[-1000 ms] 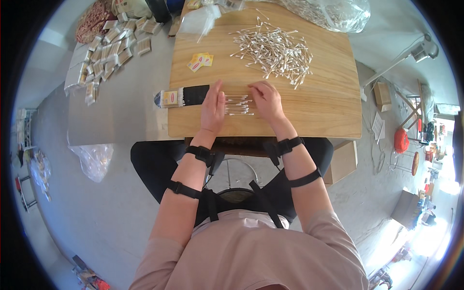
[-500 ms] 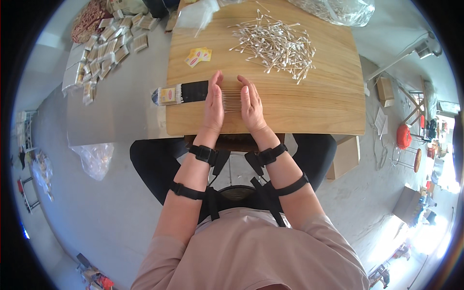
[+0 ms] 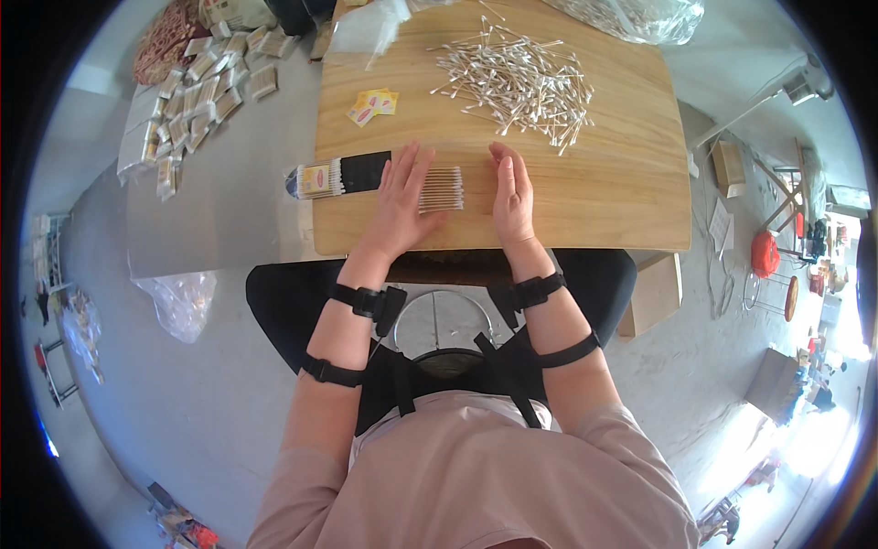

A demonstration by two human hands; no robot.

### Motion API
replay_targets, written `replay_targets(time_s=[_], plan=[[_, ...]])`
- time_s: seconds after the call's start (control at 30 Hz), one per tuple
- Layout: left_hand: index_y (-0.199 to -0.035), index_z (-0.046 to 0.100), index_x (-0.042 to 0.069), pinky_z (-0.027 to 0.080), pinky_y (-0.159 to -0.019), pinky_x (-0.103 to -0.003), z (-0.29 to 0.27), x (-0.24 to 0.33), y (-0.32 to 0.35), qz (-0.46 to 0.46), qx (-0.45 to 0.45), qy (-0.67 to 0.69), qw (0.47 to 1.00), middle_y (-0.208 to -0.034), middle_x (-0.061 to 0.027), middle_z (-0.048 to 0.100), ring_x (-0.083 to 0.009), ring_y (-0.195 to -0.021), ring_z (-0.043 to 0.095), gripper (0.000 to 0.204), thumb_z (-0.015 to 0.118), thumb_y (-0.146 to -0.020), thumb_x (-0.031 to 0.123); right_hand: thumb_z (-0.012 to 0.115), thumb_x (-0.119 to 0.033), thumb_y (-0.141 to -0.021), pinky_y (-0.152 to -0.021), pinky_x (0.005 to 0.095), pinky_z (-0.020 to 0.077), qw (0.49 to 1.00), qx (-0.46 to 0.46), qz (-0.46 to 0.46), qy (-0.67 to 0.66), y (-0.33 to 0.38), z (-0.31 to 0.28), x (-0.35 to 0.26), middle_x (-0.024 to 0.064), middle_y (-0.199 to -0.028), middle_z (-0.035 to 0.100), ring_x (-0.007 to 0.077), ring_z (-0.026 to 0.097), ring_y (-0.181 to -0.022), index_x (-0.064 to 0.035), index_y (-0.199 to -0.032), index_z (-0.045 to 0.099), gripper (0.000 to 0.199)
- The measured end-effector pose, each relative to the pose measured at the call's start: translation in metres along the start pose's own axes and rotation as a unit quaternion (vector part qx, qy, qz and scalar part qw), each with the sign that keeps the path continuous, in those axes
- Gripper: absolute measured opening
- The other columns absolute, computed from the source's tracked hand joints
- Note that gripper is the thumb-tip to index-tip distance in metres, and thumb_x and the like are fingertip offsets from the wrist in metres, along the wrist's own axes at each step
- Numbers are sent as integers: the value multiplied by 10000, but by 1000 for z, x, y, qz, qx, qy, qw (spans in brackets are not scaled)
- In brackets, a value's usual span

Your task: Arrange cotton swabs neatly into a alignment jig before packaging.

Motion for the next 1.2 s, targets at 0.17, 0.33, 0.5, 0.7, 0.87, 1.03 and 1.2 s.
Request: replay_targets(time_s=[0.17,0.33,0.5,0.7,0.87,1.03,1.2], plan=[[-1522,295,98,292,-1169,-512,-8,-13,4,-47,-62,2,997,-1532,-204,352,-385,-1422,338,1014,858,-694,259,469,-172,-1037,-931,369,476,983,-41,-73,161,7,-11,-11,188,-1134,637,350,604,-1062,12,-1183,598,268],[-1520,301,102,296,-1166,-511,-2,-6,4,-23,-69,-35,997,-1535,-203,354,-359,-1424,347,902,796,-781,249,588,-41,-907,-871,396,504,963,-48,-154,214,18,-11,-16,163,-1076,640,359,609,-999,-12,-1072,646,178],[-1507,349,99,284,-1171,-502,12,2,13,16,-61,-145,987,-1558,-147,350,-328,-1431,349,672,632,-932,301,659,19,-765,-797,399,522,933,-103,-204,280,32,-11,-25,113,-976,629,317,611,-908,-46,-914,695,167],[-1487,407,97,242,-1189,-482,17,3,13,10,-81,-211,974,-1565,-86,363,-268,-1434,360,549,494,-999,333,668,21,-725,-781,396,524,929,-104,-225,274,35,-8,-25,95,-939,619,301,604,-885,-56,-873,710,172],[-1484,418,94,234,-1192,-484,19,3,13,9,-84,-214,973,-1556,-87,379,-260,-1436,355,530,468,-1007,319,671,21,-718,-798,398,520,923,-104,-233,287,35,-7,-24,90,-931,621,301,601,-893,-55,-856,710,162],[-1484,418,94,232,-1192,-483,19,3,13,4,-85,-217,972,-1555,-84,381,-261,-1436,355,529,463,-1008,320,681,11,-729,-795,396,519,929,-101,-215,284,33,-7,-24,83,-927,623,295,602,-895,-59,-851,712,144],[-1485,417,94,231,-1192,-483,19,4,13,1,-85,-213,973,-1555,-82,381,-260,-1437,353,528,463,-1007,314,694,-4,-740,-803,392,517,933,-84,-203,284,32,-6,-22,78,-929,624,288,604,-905,-69,-860,721,140]])
Point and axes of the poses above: each hand's wrist, its own y-axis away from the middle knuckle, its own z-axis out of the palm, x = y × z, the point moved 1 cm from there along -y, towards the middle knuckle
